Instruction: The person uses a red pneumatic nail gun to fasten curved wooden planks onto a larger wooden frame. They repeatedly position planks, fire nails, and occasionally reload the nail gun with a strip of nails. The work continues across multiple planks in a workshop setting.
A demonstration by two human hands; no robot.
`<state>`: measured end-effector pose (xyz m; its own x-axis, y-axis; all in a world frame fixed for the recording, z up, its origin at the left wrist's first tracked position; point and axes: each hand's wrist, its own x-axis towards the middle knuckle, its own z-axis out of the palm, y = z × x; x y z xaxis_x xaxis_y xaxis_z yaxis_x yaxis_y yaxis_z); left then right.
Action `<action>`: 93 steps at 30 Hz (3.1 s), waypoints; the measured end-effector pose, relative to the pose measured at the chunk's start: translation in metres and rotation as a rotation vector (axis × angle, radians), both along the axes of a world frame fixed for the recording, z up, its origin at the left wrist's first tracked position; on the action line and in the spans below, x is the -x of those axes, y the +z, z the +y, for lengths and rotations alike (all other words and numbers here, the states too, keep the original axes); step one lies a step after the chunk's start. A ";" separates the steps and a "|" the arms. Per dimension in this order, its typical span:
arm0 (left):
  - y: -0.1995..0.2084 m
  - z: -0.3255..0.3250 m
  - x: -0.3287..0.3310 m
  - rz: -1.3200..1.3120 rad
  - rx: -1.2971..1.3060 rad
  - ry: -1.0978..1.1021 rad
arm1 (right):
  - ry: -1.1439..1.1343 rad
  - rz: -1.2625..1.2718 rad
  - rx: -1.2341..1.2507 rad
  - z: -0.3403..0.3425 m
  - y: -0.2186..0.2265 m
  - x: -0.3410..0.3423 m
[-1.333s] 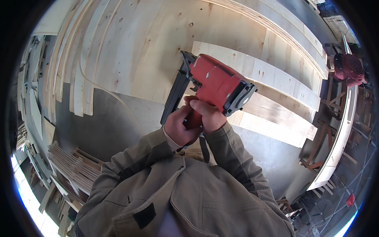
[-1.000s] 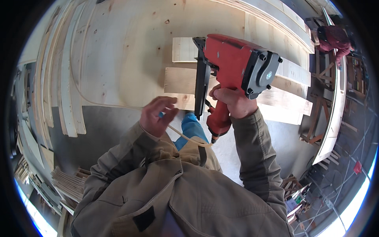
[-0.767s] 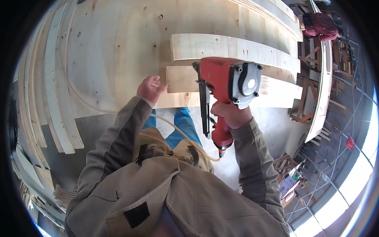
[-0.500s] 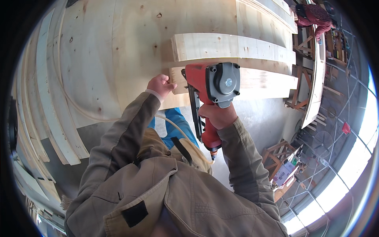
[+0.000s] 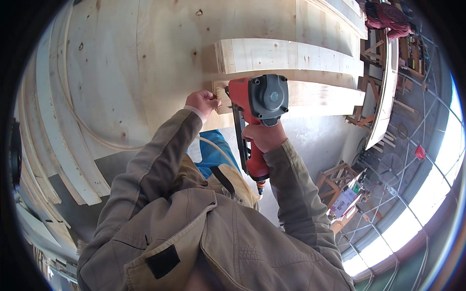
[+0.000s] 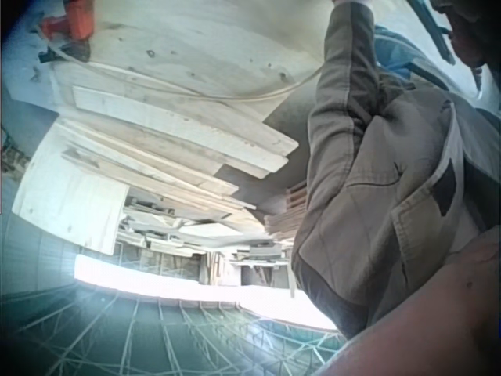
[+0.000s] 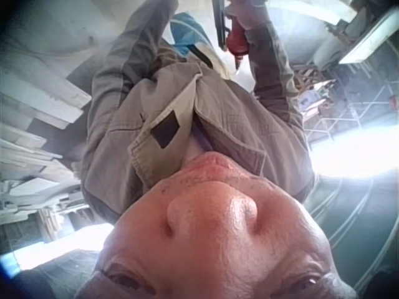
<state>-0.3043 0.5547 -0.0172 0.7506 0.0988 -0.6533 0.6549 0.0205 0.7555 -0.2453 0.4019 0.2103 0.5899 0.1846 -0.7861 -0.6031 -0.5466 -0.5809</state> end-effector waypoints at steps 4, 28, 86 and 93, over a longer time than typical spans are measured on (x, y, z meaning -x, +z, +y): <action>-0.007 -0.004 0.002 0.003 0.019 0.018 | -0.026 -0.072 -0.053 -0.001 -0.010 0.009; 0.107 -0.047 -0.034 -0.518 -0.533 -0.291 | -0.247 -0.212 0.331 -0.282 0.048 0.080; 0.041 -0.381 -0.233 -0.591 -0.785 -0.822 | -0.230 -0.170 0.172 -0.511 0.027 -0.177; 0.036 -0.382 -0.232 -0.634 -0.837 -0.813 | -0.227 -0.219 0.167 -0.529 0.019 -0.197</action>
